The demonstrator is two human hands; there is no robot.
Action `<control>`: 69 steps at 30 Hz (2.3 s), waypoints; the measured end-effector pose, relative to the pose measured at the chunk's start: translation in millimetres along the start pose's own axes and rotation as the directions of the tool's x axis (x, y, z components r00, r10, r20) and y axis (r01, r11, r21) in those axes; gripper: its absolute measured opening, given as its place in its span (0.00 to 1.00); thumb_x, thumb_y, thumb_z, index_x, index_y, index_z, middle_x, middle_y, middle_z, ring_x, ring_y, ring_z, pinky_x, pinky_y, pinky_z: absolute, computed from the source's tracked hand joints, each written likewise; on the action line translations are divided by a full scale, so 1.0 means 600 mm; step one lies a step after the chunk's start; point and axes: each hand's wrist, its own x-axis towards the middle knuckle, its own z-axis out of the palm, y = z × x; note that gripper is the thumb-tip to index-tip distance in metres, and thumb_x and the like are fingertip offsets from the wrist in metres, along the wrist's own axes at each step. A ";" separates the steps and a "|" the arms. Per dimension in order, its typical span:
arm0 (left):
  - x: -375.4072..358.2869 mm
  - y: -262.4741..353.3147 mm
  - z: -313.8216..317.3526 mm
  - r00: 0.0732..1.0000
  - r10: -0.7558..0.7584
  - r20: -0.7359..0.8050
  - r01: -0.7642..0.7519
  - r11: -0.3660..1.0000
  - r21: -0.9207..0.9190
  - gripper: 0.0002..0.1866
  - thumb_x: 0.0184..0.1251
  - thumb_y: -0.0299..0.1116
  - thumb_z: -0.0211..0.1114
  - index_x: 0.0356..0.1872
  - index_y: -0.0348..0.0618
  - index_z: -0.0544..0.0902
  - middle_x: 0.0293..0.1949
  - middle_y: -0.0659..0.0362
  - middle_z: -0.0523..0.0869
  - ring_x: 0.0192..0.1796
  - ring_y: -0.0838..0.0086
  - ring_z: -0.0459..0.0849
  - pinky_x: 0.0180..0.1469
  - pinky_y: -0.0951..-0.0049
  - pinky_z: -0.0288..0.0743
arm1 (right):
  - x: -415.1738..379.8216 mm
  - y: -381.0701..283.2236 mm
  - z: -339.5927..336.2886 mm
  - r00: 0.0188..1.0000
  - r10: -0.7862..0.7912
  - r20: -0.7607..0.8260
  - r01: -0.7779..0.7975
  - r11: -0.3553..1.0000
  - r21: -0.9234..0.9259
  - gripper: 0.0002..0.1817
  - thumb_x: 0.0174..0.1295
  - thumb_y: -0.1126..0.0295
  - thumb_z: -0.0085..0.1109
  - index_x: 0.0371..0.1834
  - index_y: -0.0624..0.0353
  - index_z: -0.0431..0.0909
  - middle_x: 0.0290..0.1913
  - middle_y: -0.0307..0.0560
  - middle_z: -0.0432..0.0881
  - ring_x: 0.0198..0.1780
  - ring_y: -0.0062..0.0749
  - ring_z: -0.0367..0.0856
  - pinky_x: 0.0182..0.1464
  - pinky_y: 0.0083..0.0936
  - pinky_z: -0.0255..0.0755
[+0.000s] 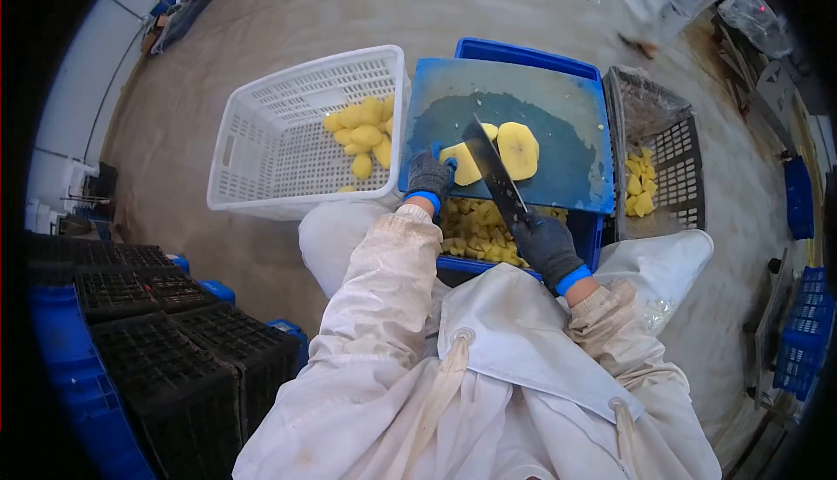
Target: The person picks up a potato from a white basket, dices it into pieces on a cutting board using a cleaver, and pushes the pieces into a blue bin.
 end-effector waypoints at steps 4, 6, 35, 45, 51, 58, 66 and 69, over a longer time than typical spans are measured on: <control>-0.006 0.007 -0.007 0.999 -0.016 -0.029 0.016 1.000 -0.017 0.21 0.52 0.42 0.64 0.46 0.43 0.77 0.41 0.43 0.81 0.47 0.50 0.78 0.50 0.55 0.70 | 0.006 -0.011 -0.002 0.999 -0.042 0.006 0.043 0.996 -0.084 0.15 0.59 0.59 0.47 0.36 0.59 0.76 0.28 0.59 0.80 0.33 0.54 0.79 0.39 0.48 0.71; -0.006 0.011 -0.009 0.999 -0.020 -0.033 0.020 1.000 -0.021 0.22 0.52 0.43 0.65 0.46 0.42 0.78 0.42 0.44 0.81 0.47 0.51 0.79 0.50 0.57 0.71 | 0.020 -0.008 0.005 0.997 -0.015 0.076 0.031 0.978 -0.205 0.15 0.58 0.60 0.47 0.37 0.60 0.76 0.30 0.59 0.80 0.34 0.55 0.79 0.40 0.48 0.71; 0.008 -0.015 -0.010 0.992 0.124 -0.007 -0.124 0.992 0.009 0.20 0.51 0.38 0.62 0.47 0.44 0.79 0.45 0.44 0.79 0.50 0.51 0.76 0.53 0.58 0.70 | 0.035 -0.006 -0.036 0.995 -0.065 0.079 0.080 0.975 -0.208 0.16 0.57 0.60 0.47 0.39 0.59 0.77 0.30 0.60 0.80 0.35 0.55 0.80 0.40 0.48 0.72; 0.004 -0.008 -0.018 0.991 -0.135 0.010 0.135 0.991 -0.011 0.23 0.51 0.47 0.65 0.44 0.42 0.80 0.44 0.45 0.81 0.43 0.52 0.81 0.48 0.59 0.73 | 0.072 0.022 0.017 0.999 -0.032 0.007 0.033 0.998 -0.045 0.16 0.60 0.58 0.45 0.42 0.58 0.75 0.31 0.60 0.80 0.36 0.56 0.79 0.40 0.48 0.71; 0.006 -0.021 -0.007 0.997 -0.002 -0.082 -0.005 0.997 -0.075 0.30 0.56 0.42 0.62 0.58 0.40 0.70 0.49 0.41 0.79 0.51 0.52 0.79 0.53 0.64 0.72 | -0.012 0.023 0.001 0.999 -0.024 0.022 0.022 0.997 0.080 0.16 0.60 0.57 0.49 0.40 0.57 0.75 0.29 0.60 0.79 0.33 0.56 0.79 0.36 0.47 0.71; 0.014 -0.049 0.016 0.988 -0.021 0.153 0.047 0.985 -0.167 0.22 0.57 0.41 0.61 0.50 0.39 0.77 0.48 0.43 0.80 0.51 0.56 0.79 0.53 0.63 0.72 | -0.035 0.003 -0.003 1.000 -0.009 0.000 0.009 0.997 0.071 0.15 0.60 0.57 0.51 0.37 0.57 0.76 0.29 0.58 0.80 0.34 0.55 0.78 0.36 0.44 0.71; -0.027 0.024 -0.002 0.934 -0.299 0.194 0.346 0.626 -0.699 0.12 0.59 0.28 0.60 0.41 0.30 0.79 0.32 0.50 0.83 0.26 0.65 0.85 0.23 0.69 0.82 | -0.039 0.003 -0.007 0.998 -0.069 0.009 0.069 0.995 -0.076 0.13 0.60 0.61 0.47 0.34 0.60 0.73 0.24 0.60 0.78 0.29 0.55 0.79 0.33 0.48 0.71; -0.030 0.035 -0.010 0.902 -0.354 0.248 0.421 0.589 -0.690 0.12 0.59 0.29 0.60 0.41 0.29 0.78 0.32 0.50 0.83 0.27 0.64 0.85 0.24 0.68 0.83 | -0.038 -0.004 -0.017 0.997 -0.068 0.041 0.072 0.992 -0.108 0.12 0.60 0.62 0.47 0.34 0.60 0.73 0.24 0.59 0.79 0.30 0.54 0.79 0.33 0.47 0.71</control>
